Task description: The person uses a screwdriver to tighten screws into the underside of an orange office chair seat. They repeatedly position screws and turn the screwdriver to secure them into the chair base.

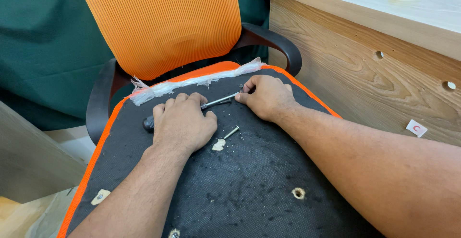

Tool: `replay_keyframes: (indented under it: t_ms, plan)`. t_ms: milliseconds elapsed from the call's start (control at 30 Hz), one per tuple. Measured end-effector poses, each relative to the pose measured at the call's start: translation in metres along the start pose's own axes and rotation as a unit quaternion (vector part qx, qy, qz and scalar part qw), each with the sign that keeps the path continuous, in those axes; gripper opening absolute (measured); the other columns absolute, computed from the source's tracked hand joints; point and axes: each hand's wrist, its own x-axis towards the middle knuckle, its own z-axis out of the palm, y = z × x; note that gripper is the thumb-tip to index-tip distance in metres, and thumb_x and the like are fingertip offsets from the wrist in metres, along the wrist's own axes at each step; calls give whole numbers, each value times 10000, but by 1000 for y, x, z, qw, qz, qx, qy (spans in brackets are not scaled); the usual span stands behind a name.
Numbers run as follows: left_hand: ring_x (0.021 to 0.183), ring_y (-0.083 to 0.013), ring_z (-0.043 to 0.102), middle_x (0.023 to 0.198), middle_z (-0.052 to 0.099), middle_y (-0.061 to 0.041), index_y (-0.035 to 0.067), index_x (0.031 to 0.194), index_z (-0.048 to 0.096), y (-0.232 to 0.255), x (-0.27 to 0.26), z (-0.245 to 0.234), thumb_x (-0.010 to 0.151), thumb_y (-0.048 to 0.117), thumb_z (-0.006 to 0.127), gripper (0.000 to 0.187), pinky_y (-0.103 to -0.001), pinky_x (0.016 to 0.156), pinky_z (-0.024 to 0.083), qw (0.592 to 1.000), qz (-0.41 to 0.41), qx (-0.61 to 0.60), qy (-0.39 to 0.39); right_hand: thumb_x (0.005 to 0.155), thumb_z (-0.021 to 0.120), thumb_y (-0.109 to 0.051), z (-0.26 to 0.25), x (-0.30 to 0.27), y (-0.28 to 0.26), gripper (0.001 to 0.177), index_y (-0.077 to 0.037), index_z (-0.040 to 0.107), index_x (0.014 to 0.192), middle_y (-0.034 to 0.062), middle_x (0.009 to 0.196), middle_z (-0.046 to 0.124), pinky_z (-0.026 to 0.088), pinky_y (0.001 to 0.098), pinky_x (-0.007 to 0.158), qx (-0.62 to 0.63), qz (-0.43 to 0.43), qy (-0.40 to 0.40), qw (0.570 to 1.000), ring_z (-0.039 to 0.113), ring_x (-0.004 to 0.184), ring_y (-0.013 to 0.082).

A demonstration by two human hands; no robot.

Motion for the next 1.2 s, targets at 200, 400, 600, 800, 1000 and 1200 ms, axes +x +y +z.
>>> replay_keyframes:
  t_ms: [200, 400, 600, 800, 1000, 1200]
  plan:
    - [1303, -192, 497, 1331, 605, -69, 227, 1428, 574, 0, 2, 1, 921, 375, 564, 529, -441, 1151, 265, 1000, 4, 2, 12, 910, 681, -413, 3, 4, 5, 254, -285, 785, 1104, -57, 1143, 753, 376, 439, 1095, 12, -41, 16, 999, 653, 1127, 143]
    - [1312, -212, 496, 1339, 606, -71, 225, 1425, 582, -1, 3, 2, 925, 390, 560, 527, -447, 1148, 270, 1000, 4, 2, 11, 912, 718, -482, 5, 6, 6, 313, -235, 764, 1097, -18, 1107, 768, 417, 423, 1100, 12, -11, 13, 1000, 687, 1111, 162]
    - [1317, -198, 496, 1344, 603, -69, 221, 1418, 585, -1, 3, 3, 916, 376, 564, 526, -444, 1154, 264, 1000, 9, 4, 24, 933, 667, -424, 5, 4, 7, 247, -275, 773, 1098, -33, 1109, 752, 385, 453, 1092, 6, -41, 18, 999, 664, 1120, 163]
    - [1303, -205, 507, 1328, 617, -77, 222, 1432, 579, -1, 1, 3, 934, 370, 551, 520, -454, 1143, 277, 1000, 0, 4, 6, 924, 703, -479, 4, 4, 4, 299, -246, 747, 1105, -20, 1093, 775, 387, 421, 1109, 8, -5, 2, 1000, 689, 1101, 152]
    - [1303, -198, 505, 1328, 616, -77, 219, 1426, 582, -1, 1, 3, 922, 365, 561, 524, -450, 1147, 273, 1000, 5, -2, 16, 922, 675, -433, 3, 4, 4, 262, -276, 774, 1107, -52, 1130, 749, 388, 438, 1092, 2, -35, 20, 999, 655, 1126, 148]
    - [1317, -206, 497, 1345, 609, -74, 227, 1435, 573, -1, 2, 2, 934, 385, 553, 526, -454, 1152, 273, 1000, 0, 4, 3, 923, 710, -484, 2, 1, 0, 302, -246, 754, 1105, -7, 1077, 771, 408, 416, 1092, 3, -4, 3, 1000, 692, 1098, 166]
